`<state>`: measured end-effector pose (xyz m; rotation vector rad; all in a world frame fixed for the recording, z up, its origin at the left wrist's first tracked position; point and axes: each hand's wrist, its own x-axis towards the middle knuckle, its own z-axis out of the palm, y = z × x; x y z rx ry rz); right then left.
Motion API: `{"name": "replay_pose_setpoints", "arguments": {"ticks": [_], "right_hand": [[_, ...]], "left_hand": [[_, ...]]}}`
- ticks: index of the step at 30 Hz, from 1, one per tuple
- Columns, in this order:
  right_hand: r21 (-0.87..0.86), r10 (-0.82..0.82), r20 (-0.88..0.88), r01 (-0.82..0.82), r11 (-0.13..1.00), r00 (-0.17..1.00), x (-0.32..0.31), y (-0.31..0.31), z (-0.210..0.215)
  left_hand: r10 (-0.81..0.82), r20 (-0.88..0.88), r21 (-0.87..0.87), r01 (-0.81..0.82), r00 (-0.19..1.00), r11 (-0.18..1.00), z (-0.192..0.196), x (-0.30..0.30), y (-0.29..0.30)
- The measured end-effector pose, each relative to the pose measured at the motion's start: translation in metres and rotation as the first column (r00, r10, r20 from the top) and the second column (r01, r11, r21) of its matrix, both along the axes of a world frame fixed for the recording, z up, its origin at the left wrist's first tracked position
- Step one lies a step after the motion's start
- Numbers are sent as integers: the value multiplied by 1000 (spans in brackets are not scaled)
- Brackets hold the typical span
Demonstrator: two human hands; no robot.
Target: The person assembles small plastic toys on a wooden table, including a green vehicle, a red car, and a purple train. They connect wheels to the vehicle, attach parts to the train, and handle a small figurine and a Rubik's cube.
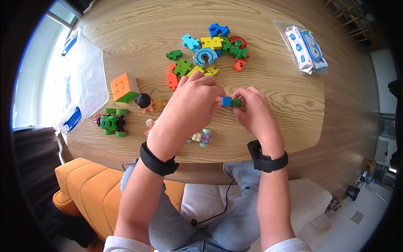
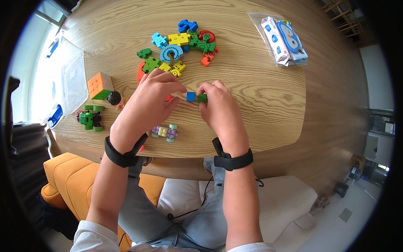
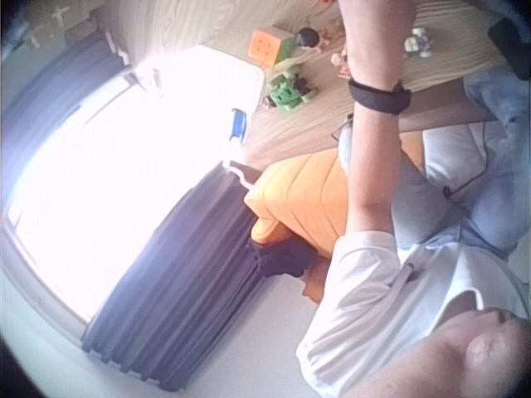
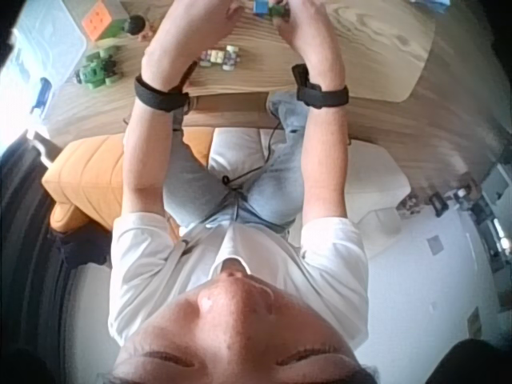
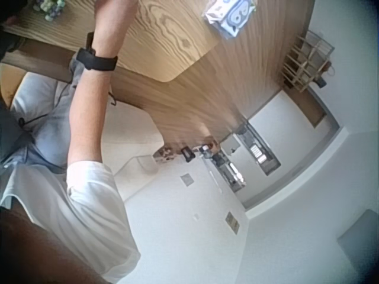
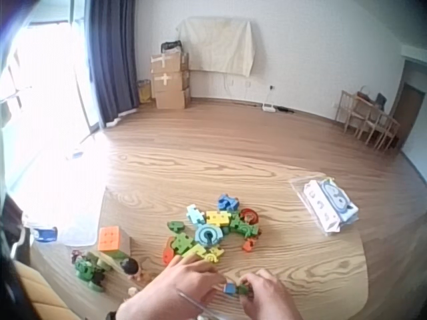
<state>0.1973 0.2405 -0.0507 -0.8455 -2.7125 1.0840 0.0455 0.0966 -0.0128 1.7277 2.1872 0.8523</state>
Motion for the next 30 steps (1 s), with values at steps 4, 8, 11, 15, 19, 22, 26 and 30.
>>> {"name": "replay_pose_setpoints", "arguments": {"ticks": [4, 8, 11, 15, 19, 22, 26, 30], "right_hand": [[-3, 5, -3, -5, 1000, 1000, -1, -2, 0], [-20, -3, 14, 3, 1000, 1000, -2, -3, 3], [-19, -15, 34, 15, 1000, 999, -3, -5, 6], [-10, -14, 57, 15, 1000, 998, -5, -7, 10], [25, 6, 74, -8, 1000, 997, -5, -8, 10], [28, 14, 55, -15, 999, 998, -5, -7, 8], [-9, 0, 70, 0, 1000, 998, -6, -8, 9], [-26, -3, 29, 3, 1000, 1000, -2, -3, 8]], "left_hand": [[5, 75, 7, -6, 997, 1000, 2, -4, 0], [32, 128, 60, -40, 991, 997, 7, -16, -2], [115, 142, 119, -132, 983, 984, 10, -27, -6], [282, 118, 108, -295, 952, 950, 13, -47, -15], [401, 7, 70, -401, 916, 913, 2, -63, -28], [420, -51, 39, -418, 906, 907, -9, -69, -33], [355, -76, 13, -355, 932, 935, -18, -74, -33], [214, -41, 22, -213, 976, 977, -20, -72, -24]]}}
